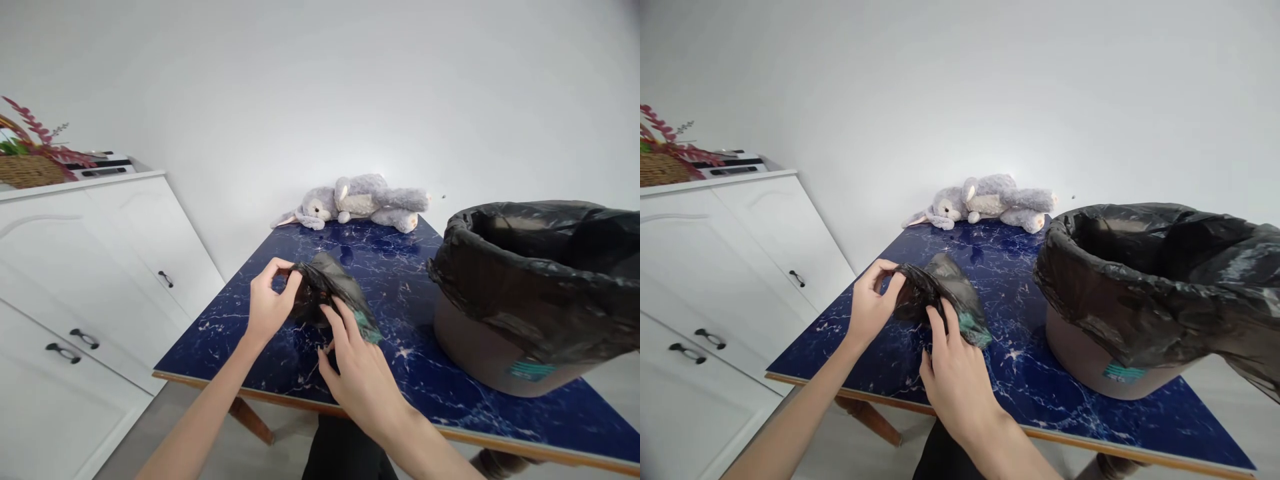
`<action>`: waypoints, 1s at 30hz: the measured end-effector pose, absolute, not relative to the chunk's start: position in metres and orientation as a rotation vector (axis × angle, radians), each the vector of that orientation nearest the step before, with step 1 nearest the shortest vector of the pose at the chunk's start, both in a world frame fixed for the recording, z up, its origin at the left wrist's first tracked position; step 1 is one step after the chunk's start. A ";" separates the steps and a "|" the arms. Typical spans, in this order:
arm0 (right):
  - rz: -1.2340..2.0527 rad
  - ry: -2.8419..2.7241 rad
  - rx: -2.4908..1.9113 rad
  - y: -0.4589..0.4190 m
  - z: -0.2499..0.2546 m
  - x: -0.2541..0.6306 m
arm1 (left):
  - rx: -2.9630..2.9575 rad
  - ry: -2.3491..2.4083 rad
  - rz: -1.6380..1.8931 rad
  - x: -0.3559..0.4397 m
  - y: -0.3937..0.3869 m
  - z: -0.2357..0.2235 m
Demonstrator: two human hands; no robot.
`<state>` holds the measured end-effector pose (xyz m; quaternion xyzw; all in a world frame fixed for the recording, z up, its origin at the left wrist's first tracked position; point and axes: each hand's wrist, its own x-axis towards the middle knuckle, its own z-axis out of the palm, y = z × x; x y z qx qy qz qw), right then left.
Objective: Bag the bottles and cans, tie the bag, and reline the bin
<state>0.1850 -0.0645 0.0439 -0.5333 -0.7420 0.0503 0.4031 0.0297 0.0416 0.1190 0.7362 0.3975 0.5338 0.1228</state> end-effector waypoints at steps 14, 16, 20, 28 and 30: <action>-0.017 -1.577 -1.380 -0.042 0.055 0.176 | 1.931 0.874 1.613 0.047 0.039 0.126; -0.052 -1.591 -1.375 -0.041 0.054 0.176 | 1.837 0.895 1.653 0.047 0.042 0.123; -0.091 -1.628 -1.307 -0.045 0.049 0.178 | 1.675 0.928 1.687 0.047 0.049 0.121; -0.161 -1.944 -1.042 -0.075 0.010 0.195 | 1.336 0.898 1.698 0.043 0.063 0.129; -0.129 -2.086 -0.977 -0.079 0.007 0.200 | 1.282 0.919 1.704 0.042 0.071 0.128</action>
